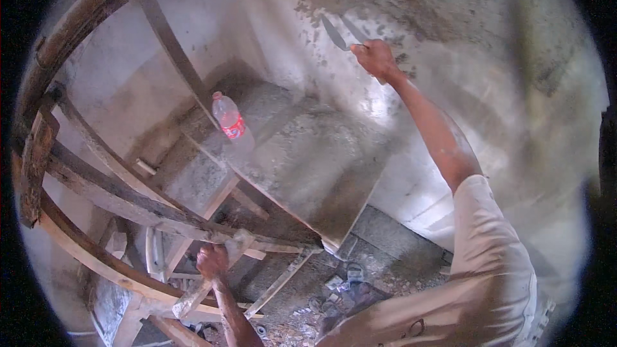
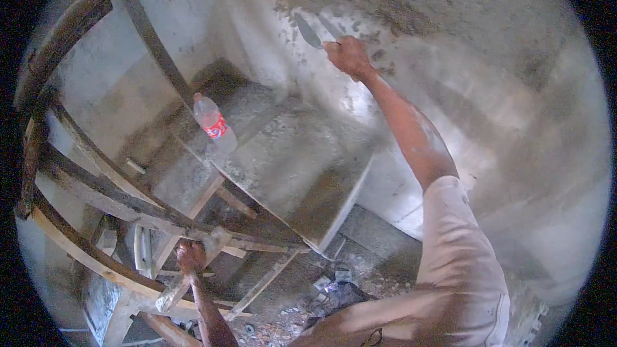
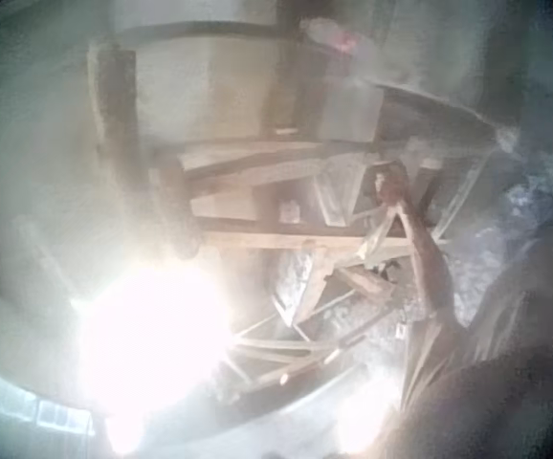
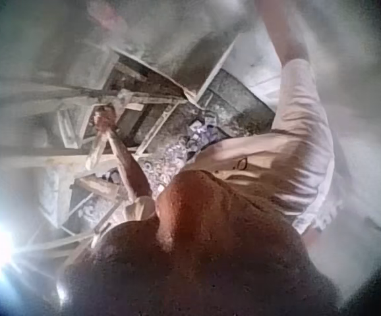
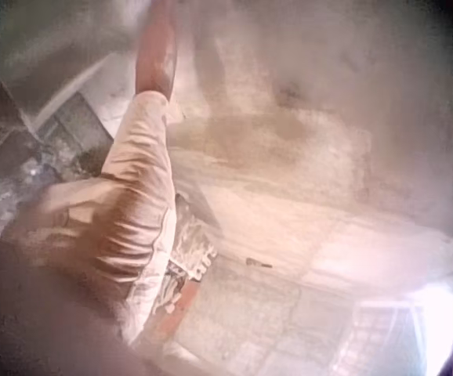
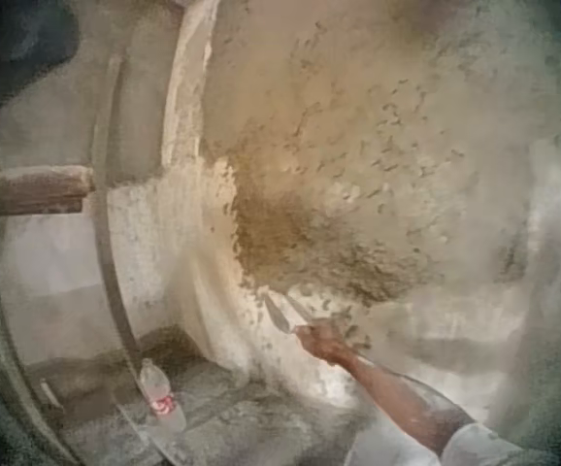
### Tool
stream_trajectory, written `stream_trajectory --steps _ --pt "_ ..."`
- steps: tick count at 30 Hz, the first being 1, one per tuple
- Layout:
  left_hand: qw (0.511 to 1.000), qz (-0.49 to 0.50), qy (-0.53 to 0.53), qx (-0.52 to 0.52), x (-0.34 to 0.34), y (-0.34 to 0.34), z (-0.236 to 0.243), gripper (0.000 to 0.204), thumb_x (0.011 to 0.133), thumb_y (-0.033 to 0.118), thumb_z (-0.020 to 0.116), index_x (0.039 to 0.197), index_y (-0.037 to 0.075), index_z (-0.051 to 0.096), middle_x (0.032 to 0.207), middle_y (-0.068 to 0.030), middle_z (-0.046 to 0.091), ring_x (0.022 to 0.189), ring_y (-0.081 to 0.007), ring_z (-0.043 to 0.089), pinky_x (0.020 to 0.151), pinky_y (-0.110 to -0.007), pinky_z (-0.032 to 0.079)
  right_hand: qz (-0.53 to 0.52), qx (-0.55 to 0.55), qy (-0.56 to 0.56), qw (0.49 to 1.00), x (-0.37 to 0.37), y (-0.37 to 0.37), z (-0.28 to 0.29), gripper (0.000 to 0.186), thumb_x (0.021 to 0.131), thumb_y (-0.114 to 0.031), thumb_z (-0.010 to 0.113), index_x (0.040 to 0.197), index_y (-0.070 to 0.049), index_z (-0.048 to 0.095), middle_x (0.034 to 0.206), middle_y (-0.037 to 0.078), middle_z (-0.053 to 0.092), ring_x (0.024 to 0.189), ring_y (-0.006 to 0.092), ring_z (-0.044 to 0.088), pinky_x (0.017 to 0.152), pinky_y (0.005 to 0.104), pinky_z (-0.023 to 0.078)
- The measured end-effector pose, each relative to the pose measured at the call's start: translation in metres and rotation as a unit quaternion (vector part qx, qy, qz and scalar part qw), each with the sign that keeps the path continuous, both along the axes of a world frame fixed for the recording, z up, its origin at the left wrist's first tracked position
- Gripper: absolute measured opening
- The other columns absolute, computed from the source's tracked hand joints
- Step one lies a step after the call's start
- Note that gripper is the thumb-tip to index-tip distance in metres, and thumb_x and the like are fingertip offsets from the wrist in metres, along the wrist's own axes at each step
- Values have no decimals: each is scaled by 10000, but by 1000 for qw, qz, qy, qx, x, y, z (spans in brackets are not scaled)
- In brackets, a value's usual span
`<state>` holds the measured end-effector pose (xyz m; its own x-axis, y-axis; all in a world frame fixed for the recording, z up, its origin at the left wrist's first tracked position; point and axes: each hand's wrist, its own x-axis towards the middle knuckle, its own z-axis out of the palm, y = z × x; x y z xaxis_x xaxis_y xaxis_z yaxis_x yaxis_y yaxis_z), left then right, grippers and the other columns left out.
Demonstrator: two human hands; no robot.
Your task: The person applies wet cement to a wall using a trowel and smooths it with a straightedge. They repeatedly scoop cement from a wooden board, spread it on the wall, and level the surface. A plastic bottle is used to add water to the mix during the process.
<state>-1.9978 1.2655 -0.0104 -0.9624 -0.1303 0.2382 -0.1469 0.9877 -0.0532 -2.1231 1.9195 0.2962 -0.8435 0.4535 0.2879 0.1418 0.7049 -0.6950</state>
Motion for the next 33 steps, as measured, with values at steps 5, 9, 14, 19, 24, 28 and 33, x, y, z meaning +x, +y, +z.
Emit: stream_trajectory --steps 5,9,14,19,24,28,33 --pt "988 -86 97 80 12 -28 -5 446 955 435 527 1066 38 697 986 -219 666 925 -460 660 812 -597 530 26 153 67 986 -131 -37 -18 512 960 -470 673 1063 26 751 968 251 758 953 378 754 850 508 577" --pt "989 -70 59 117 12 -12 -2 488 951 447 519 1054 -5 671 985 -259 635 955 -494 631 830 -614 506 -34 33 23 999 -188 -20 -17 585 934 -477 704 1260 9 710 1139 276 746 1133 401 710 961 459 550" --pt "990 -1 -66 126 24 -11 26 452 1007 380 547 1292 41 638 1219 -259 647 1093 -495 588 936 -594 481 -65 82 110 988 -139 -34 -19 469 961 -438 661 923 28 701 959 236 734 953 407 690 883 490 527" --pt "987 -32 3 158 13 -7 24 527 965 472 482 1192 33 663 1101 -267 650 1070 -504 614 913 -623 501 -125 148 146 970 -63 33 -17 529 959 -469 634 958 49 742 907 261 739 945 465 710 844 518 552" --pt "994 -46 -1 100 2 -25 5 421 996 387 549 1205 42 667 1132 -242 682 1057 -466 649 902 -566 526 -123 151 180 964 50 75 -4 499 948 -429 695 832 57 718 723 239 699 704 411 707 712 503 543" --pt "995 -26 -23 97 0 -21 7 437 997 427 513 1186 70 681 1146 -230 675 1085 -450 646 927 -574 524 -159 174 118 965 150 92 17 427 944 -378 727 826 33 716 690 223 662 660 315 701 664 464 524" --pt "989 -34 1 144 -12 -24 -16 433 985 440 544 1117 59 701 1089 -233 700 1085 -436 656 935 -573 526 -182 246 52 951 255 115 58 390 967 -363 709 893 20 732 769 231 698 724 338 716 705 461 536"
